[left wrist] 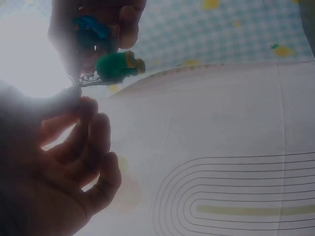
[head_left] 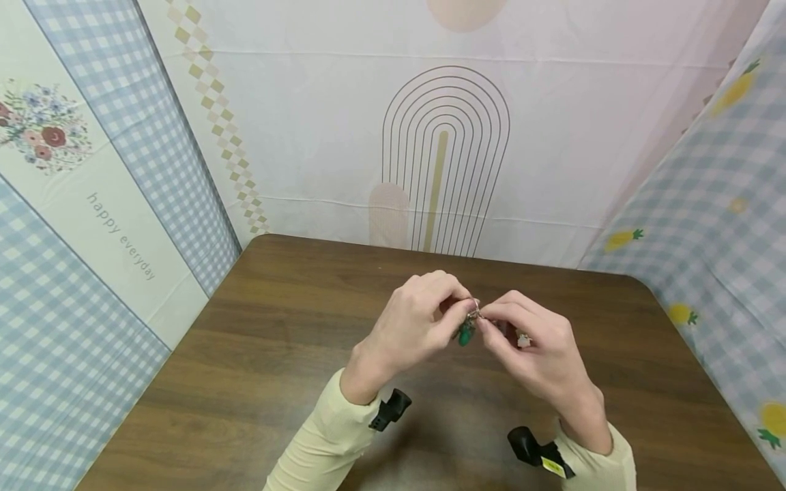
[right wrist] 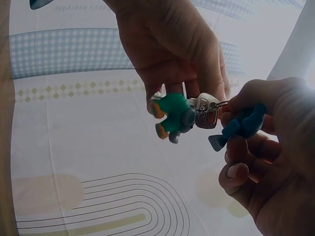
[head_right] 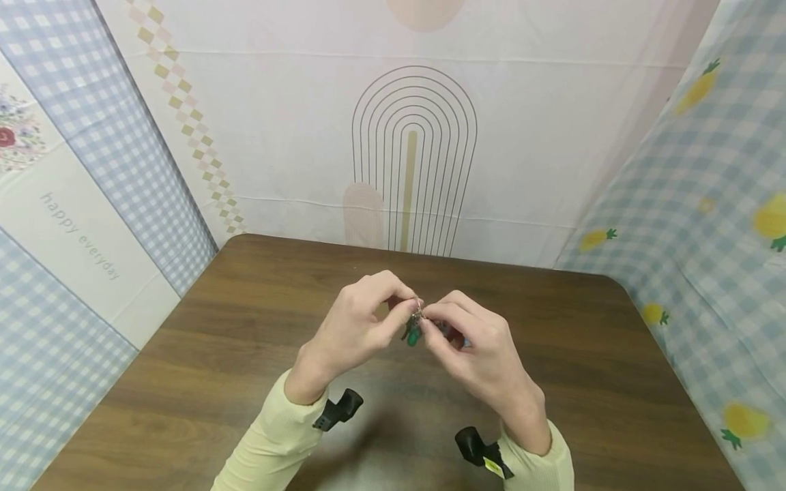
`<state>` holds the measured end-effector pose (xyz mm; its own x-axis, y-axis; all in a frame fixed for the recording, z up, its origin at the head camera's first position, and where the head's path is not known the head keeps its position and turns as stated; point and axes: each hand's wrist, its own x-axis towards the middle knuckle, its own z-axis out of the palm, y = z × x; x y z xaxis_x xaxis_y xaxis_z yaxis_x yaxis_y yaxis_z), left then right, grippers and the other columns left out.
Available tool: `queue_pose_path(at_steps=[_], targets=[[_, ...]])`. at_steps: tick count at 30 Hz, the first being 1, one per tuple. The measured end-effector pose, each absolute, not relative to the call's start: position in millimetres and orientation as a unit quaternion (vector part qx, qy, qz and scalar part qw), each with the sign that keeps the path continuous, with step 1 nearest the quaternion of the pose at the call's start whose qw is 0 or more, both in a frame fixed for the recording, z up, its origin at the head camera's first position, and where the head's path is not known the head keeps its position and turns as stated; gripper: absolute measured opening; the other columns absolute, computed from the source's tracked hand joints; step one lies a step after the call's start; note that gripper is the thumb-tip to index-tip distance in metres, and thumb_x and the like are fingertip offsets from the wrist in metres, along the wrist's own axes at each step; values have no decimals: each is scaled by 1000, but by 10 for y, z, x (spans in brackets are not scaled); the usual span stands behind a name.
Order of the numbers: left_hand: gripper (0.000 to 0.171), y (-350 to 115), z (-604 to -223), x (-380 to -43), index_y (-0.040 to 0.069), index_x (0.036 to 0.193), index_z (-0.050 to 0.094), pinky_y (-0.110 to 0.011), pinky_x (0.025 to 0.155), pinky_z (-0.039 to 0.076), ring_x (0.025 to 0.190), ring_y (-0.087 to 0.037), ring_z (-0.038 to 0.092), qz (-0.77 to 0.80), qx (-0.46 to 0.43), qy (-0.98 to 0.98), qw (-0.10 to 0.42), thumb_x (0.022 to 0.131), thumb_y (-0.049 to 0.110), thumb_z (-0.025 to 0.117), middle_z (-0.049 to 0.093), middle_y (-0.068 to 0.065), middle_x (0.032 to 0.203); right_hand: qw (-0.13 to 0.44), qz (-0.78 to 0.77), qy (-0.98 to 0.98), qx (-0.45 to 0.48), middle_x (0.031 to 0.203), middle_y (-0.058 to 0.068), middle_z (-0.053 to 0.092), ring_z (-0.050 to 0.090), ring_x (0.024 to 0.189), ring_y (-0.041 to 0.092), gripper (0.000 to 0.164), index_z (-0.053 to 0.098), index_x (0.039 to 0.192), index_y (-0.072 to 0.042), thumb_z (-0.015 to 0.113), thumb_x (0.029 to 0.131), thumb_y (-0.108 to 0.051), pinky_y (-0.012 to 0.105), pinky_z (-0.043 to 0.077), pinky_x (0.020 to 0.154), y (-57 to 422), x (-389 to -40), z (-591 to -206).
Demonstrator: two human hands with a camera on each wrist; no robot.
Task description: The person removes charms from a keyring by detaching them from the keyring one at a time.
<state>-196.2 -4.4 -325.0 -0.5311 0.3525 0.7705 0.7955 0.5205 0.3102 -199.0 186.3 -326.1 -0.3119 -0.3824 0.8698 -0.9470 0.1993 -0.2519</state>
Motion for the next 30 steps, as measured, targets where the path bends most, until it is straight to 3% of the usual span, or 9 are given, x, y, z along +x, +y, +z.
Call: queue_pose_path(at_steps=[7, 16, 25, 30], targets=[[19, -26, -3256, -1944, 16, 75, 55, -15, 66, 40, 64, -1, 48, -352, -349, -811, 313, 93, 13, 60, 56, 8, 69, 343, 424, -687, 481, 75, 1, 57, 43, 64, -2, 20, 67, 81, -3, 61, 95, -16, 12, 35, 51, 1853, -1975, -3248], [4, -44, -3250, -1966, 12, 90, 63, -13, 73, 45, 76, -4, 55, -339, -366, -806, 320, 92, 9, 62, 63, 4, 83, 342, 412, -696, 478, 76, 0, 59, 43, 63, -3, 18, 67, 82, -6, 60, 95, -16, 10, 34, 53, 1850, -1978, -3259], [16, -32, -3267, -1954, 14, 76, 54, -11, 62, 38, 65, -4, 47, -361, -358, -796, 328, 90, 9, 59, 56, 6, 69, 351, 424, -684, 478, 73, 1, 57, 44, 63, -2, 19, 66, 79, -4, 61, 94, -14, 7, 35, 54, 1838, -1948, -3224], [13, -21, -3275, -1953, 15, 78, 56, -11, 63, 39, 65, -4, 50, -371, -357, -795, 321, 90, 9, 59, 58, 7, 68, 356, 420, -685, 477, 73, 1, 57, 43, 62, -2, 21, 66, 79, -3, 60, 94, -16, 8, 35, 54, 1837, -1940, -3224]])
